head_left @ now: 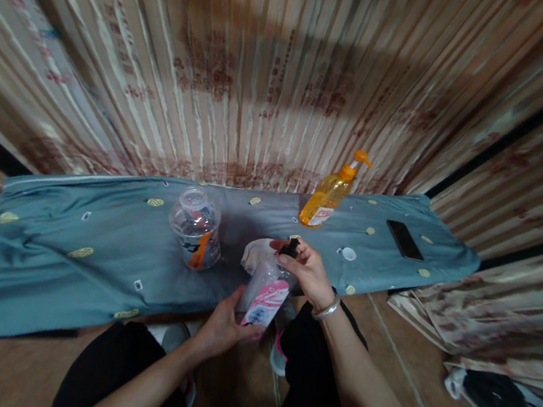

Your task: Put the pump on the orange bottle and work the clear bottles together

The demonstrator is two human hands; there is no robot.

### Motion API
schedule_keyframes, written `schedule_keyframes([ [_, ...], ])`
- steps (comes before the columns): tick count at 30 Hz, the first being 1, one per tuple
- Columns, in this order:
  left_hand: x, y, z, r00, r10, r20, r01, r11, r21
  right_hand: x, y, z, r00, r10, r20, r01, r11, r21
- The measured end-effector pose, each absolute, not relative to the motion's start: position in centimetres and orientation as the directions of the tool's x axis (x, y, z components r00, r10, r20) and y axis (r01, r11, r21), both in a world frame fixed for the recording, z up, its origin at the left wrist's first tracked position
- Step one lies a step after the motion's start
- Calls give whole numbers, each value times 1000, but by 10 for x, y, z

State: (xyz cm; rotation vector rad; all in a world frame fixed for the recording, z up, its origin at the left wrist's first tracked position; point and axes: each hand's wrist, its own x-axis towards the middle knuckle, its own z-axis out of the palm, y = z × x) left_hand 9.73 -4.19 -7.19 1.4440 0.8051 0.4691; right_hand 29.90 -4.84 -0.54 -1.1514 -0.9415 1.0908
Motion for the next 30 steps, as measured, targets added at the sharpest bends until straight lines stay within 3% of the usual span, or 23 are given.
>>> schedule_keyframes([
  [9, 102, -38, -80, 646, 740, -188, 200, 74, 977, 302, -50, -4, 158, 987, -20, -323, 33, -946],
  [26, 102, -36, -85, 623, 758, -195, 223, 67, 973, 304, -42, -16, 287, 957, -28, -313, 67, -947],
  [30, 101, -34, -87, 615, 763, -201, 228, 73, 971, 302, -43, -14, 219, 974, -51, -334, 25, -942],
])
